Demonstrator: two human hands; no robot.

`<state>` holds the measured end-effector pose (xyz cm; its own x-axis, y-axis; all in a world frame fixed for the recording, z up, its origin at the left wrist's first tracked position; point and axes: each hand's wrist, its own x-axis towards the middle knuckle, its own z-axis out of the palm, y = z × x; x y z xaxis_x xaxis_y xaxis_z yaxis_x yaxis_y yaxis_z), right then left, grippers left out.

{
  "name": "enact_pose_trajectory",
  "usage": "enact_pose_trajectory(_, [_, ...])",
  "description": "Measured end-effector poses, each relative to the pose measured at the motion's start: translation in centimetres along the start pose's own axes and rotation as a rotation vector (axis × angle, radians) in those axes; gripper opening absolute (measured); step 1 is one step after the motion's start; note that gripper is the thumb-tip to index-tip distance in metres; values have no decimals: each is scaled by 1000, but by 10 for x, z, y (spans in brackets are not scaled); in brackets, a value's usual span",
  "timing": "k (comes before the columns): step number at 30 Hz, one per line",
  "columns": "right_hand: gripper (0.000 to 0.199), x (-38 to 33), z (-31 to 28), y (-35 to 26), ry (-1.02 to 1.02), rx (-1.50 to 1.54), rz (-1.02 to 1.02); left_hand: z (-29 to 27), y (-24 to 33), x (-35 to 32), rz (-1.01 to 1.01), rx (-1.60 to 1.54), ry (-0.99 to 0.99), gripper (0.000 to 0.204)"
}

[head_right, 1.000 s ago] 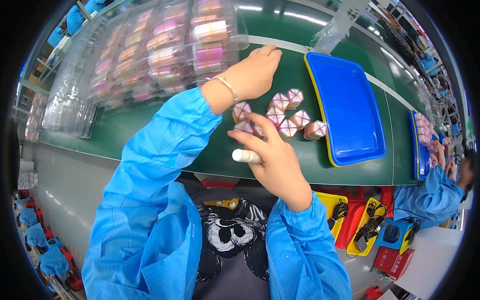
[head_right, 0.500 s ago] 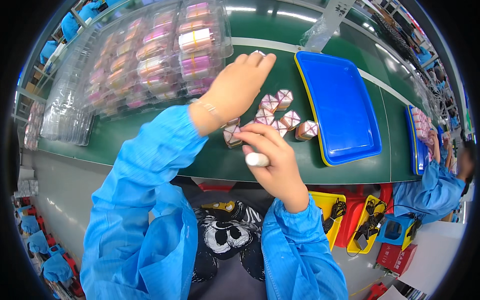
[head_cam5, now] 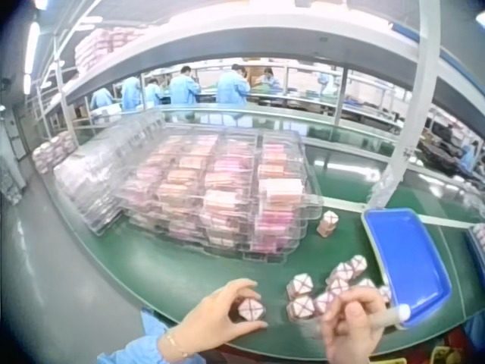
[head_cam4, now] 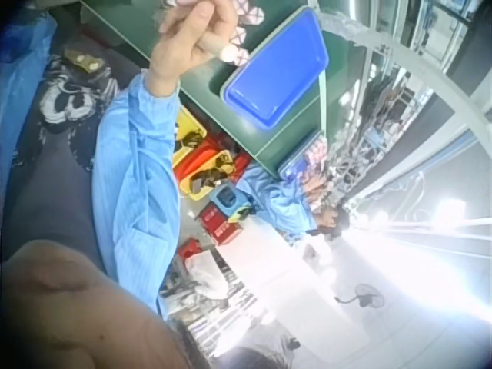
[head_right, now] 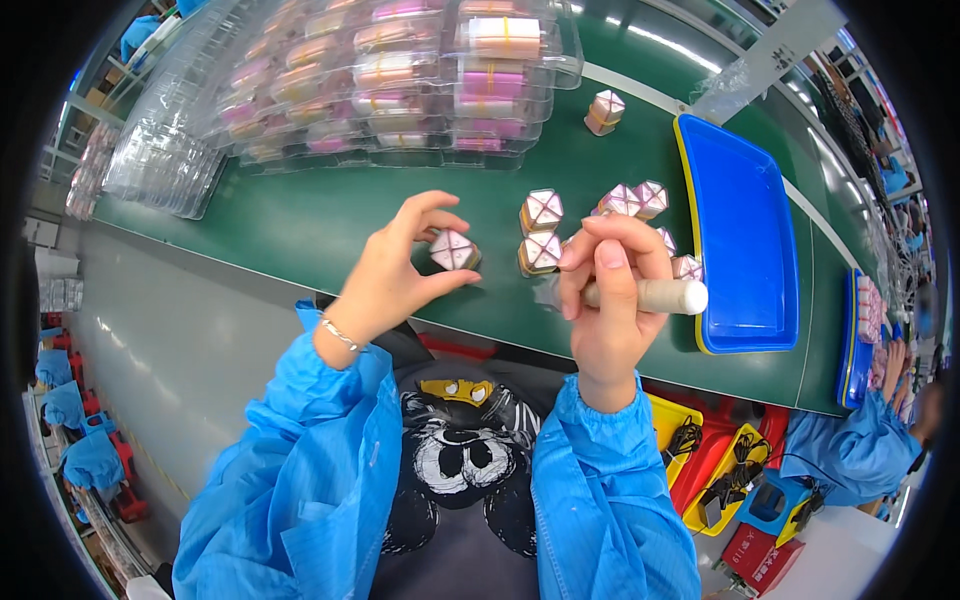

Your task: The recorder uses a stamp-like tool to mark or seal small pink and white objects on an assembly line.

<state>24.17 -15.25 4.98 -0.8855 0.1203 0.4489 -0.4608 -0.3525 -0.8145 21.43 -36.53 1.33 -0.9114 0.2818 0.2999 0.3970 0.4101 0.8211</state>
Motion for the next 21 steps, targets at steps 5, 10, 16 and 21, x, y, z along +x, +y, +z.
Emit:
enact_pose_trajectory(5, [22, 19, 28, 18, -119, 149, 6, 38, -22, -15, -103, -407, 316, 61])
enact_pose_trajectory(10, [20, 31, 53, 30, -189, 68, 126, 39, -11, -5, -43, -45, 260, 43])
enact_pose_trajectory(16, [20, 34, 62, 43, -215, 29, 178, 46, -25, 2, -11, -32, 256, 46])
enact_pose_trajectory(21, [19, 31, 66, 41, -195, 7, 235, 50, -32, -1, 47, 64, 231, 42])
